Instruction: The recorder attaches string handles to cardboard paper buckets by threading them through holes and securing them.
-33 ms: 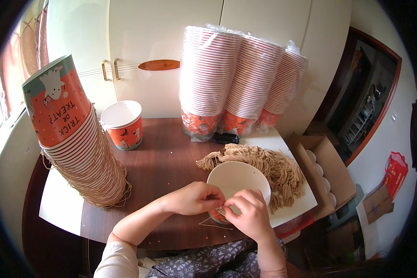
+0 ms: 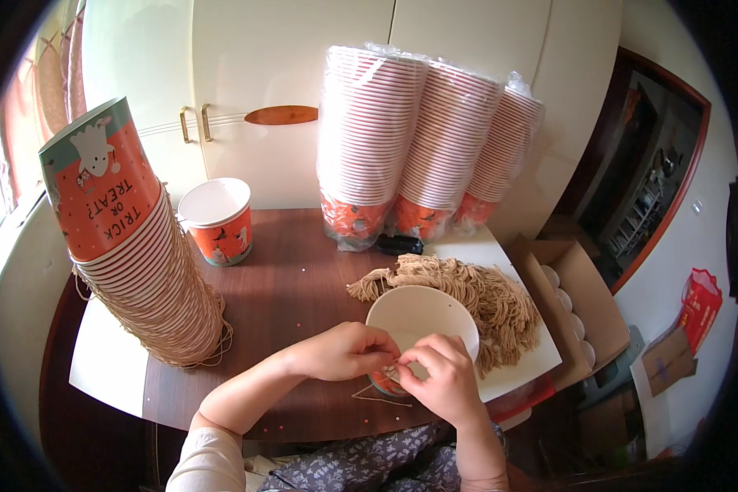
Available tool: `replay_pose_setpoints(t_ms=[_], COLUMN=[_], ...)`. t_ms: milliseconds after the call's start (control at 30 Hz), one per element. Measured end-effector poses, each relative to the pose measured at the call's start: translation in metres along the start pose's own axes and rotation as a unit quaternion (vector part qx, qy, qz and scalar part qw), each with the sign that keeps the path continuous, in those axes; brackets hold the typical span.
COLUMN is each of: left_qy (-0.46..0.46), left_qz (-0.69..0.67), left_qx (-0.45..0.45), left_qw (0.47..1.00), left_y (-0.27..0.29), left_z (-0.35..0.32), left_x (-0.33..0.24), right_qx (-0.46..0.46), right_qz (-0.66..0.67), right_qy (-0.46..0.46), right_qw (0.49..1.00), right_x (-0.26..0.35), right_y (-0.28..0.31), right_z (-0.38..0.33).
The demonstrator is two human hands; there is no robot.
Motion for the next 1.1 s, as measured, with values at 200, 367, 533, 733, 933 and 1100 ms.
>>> replay_pose_setpoints(t_ms=[200,367,533,733,933,1100], left_qy=[0.037,0.049,0.054,0.017,-0.045,-0.037], left_qz=[-0.100,-0.096,-0.087,-0.077,-0.102,-0.084], left_qx=[0.050,0.055,0.033,0.009,-0.014,-0.027], left_qw=[0.993,0.993,0.994,0.997,0.994,0.995], left_y=[-0.003,-0.008,-0.009,-0.008,-0.009,-0.010], left_z=[-0.001,0.001,0.004,0.005,0.006,0.007], left_x=[0.007,0.004,0.005,0.006,0.010,0.012], right_qx=[-0.007,-0.001,0.008,0.015,0.026,0.034], right_qz=[0.055,0.076,0.104,0.148,0.146,0.153], right_qy=[-0.036,-0.048,-0.067,-0.080,-0.084,-0.103], right_qw=[0.998,0.996,0.992,0.986,0.985,0.982], right_x=[-0.008,-0.010,-0.014,-0.013,-0.013,-0.015], right_y=[0.005,0.008,0.009,0.011,0.012,0.013], right_z=[0.002,0.002,0.001,0.003,0.003,0.001])
Point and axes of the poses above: each hand's wrist, its own z-axis towards the middle knuckle, its own y-axis out of the back of the hand, x = y × z, the point moved 4 cm from there along z, towards the middle knuckle, and after that the axes turned 2 degrees about -y, right-handed, at the moved point
